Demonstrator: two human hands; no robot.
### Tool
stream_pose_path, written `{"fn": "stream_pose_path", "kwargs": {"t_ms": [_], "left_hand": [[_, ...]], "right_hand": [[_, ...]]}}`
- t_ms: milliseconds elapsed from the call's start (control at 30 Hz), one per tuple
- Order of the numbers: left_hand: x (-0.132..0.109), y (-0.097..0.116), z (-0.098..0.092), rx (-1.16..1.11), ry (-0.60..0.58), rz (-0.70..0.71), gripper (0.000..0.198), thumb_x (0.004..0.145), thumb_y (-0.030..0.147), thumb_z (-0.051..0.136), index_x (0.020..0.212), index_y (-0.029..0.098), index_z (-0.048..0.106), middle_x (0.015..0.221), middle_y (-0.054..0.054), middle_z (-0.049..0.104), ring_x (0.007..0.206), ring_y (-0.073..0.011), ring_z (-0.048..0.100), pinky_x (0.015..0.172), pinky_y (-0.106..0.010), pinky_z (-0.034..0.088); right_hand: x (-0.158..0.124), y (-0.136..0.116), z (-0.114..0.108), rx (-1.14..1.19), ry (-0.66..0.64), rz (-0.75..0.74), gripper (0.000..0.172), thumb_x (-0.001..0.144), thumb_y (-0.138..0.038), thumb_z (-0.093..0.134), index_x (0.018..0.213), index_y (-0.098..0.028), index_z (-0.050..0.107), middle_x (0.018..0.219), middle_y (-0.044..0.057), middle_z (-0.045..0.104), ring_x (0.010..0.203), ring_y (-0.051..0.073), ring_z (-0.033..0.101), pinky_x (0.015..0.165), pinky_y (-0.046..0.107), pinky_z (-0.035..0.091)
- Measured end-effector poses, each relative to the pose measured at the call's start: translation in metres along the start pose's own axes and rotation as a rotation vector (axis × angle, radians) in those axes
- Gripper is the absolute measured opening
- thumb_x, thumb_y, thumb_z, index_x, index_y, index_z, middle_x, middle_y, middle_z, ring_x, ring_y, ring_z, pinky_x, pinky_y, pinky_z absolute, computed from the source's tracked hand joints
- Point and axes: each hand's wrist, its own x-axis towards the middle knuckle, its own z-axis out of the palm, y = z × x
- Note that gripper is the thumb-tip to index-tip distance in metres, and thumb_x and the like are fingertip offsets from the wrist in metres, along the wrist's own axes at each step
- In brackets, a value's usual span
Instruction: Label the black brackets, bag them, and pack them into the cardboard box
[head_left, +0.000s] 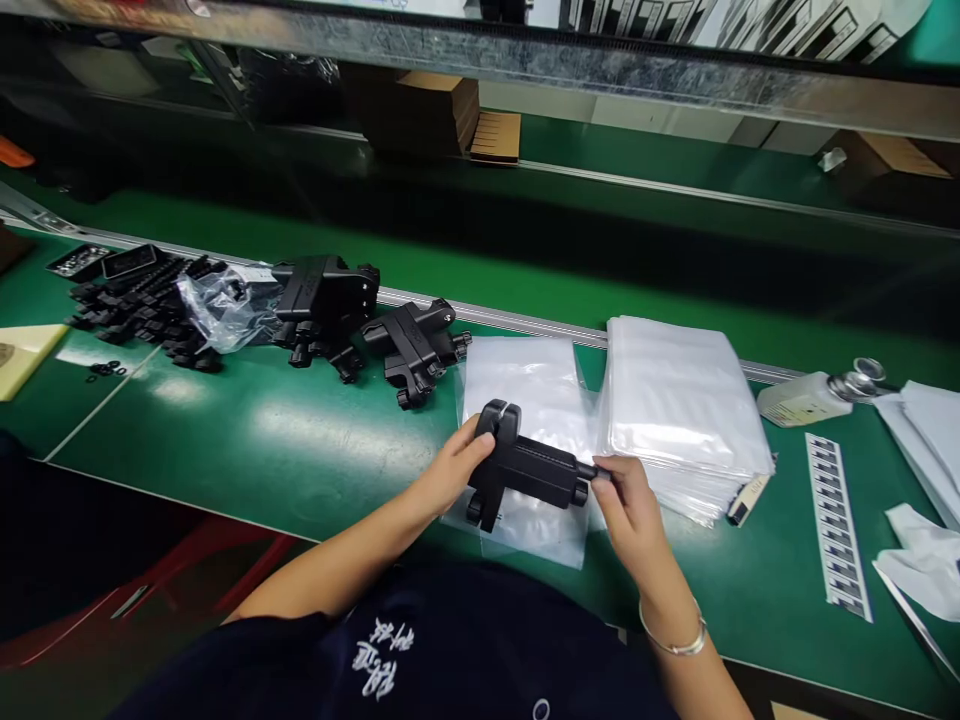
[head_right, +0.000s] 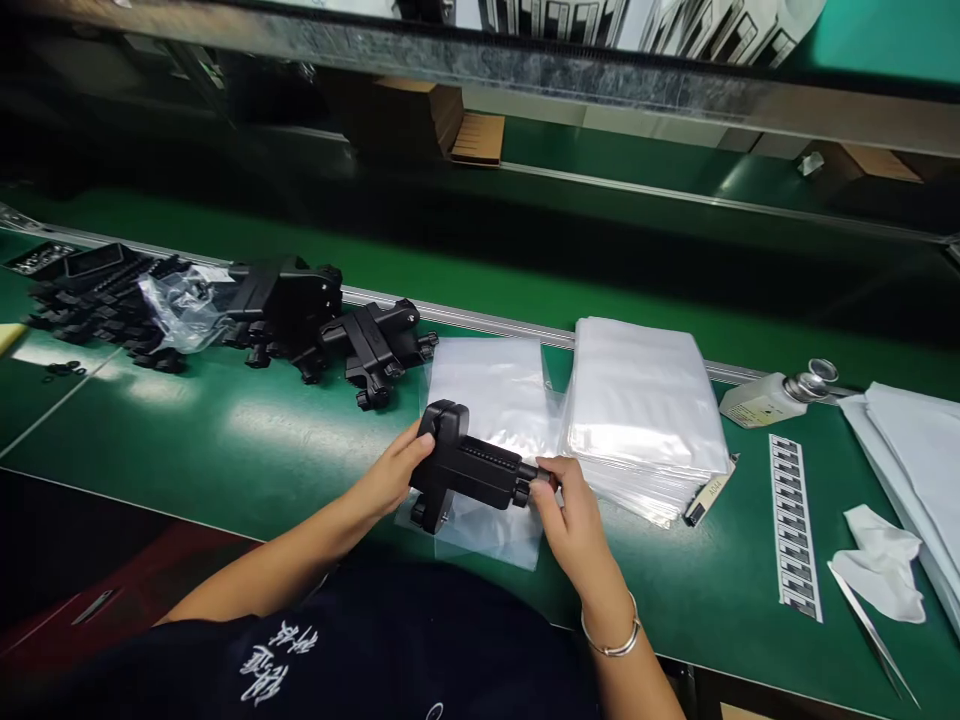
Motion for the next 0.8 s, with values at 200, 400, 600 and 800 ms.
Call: {"fn": "stream_pose_path", "kwargs": {"t_ms": [200,400,600,800], "left_hand": [[-0.003,-0.002,0.001,0.004,-0.074,0.102,0.070,0.072,0.072,0.068,0.115,0.017,0.057,0.101,-0.007,0.062,0.094,-0.0241,0.058,0.082,-0.033,0.047],[-0.004,-0.001,-0.009,0.274,-0.296,0.457,0.067,0.072,0.047,0.082,0.126,0.025,0.048,0.122,-0.010,0.061,0.110,-0.0284,0.061,0.094,-0.041,0.048],[0.003,0.005,-0.018,0.380,-0.405,0.841,0.057,0.083,0.021,0.071,0.131,0.028,0.042,0.130,-0.014,0.061,0.123,-0.0272,0.059,0.106,-0.049,0.044],[-0.006,0.008,-0.018,0.366,-0.355,0.733,0.054,0.078,0.025,0.076,0.125,0.027,0.052,0.127,-0.011,0.065,0.121,-0.0283,0.061,0.110,-0.050,0.038]], "right_hand": [[-0.003,0.012,0.003,0.196,-0.037,0.056,0.038,0.093,-0.048,0.058,0.126,-0.029,0.055,0.115,0.007,0.066,0.105,0.023,0.063,0.086,0.036,0.053],[-0.008,0.017,0.010,0.465,-0.025,0.097,0.045,0.083,-0.041,0.074,0.123,-0.028,0.060,0.125,0.009,0.067,0.111,0.023,0.065,0.091,0.035,0.056],[-0.006,0.005,0.000,0.369,-0.036,-0.066,0.047,0.079,-0.031,0.079,0.123,-0.030,0.061,0.135,0.008,0.062,0.129,0.026,0.056,0.102,0.042,0.053],[-0.004,0.005,-0.001,0.294,-0.085,-0.099,0.045,0.082,-0.035,0.076,0.124,-0.030,0.060,0.136,0.008,0.061,0.129,0.027,0.056,0.101,0.043,0.053]]}}
